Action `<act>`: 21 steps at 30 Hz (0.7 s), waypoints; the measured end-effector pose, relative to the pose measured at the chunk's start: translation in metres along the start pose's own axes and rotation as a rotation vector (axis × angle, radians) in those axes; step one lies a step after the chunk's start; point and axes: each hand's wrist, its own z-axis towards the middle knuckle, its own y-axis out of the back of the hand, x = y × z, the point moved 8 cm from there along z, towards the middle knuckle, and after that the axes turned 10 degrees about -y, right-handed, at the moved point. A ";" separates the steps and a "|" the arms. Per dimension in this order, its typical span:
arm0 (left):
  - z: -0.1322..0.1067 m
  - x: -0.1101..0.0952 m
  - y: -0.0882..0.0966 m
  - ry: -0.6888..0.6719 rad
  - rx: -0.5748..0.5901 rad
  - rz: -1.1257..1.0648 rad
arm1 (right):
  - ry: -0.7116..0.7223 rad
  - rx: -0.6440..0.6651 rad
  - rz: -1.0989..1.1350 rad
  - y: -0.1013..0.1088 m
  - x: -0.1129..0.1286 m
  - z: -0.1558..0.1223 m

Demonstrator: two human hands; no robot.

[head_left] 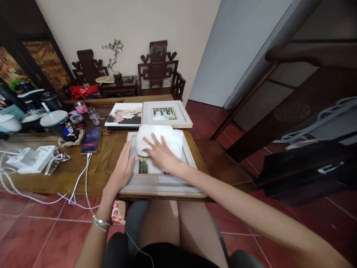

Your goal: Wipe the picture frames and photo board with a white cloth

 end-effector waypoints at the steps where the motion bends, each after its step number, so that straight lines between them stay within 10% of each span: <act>1: 0.000 0.000 0.001 0.007 -0.014 -0.006 | 0.001 -0.034 -0.027 0.002 0.001 0.013; 6: -0.002 0.001 0.004 0.000 -0.051 -0.056 | 0.108 -0.043 -0.098 0.005 0.032 0.031; 16: 0.000 0.005 0.004 0.069 -0.039 -0.086 | 0.401 0.250 0.065 0.019 0.065 -0.072; 21: 0.000 0.010 -0.002 0.014 0.030 0.035 | 0.281 0.312 0.212 0.040 0.040 -0.104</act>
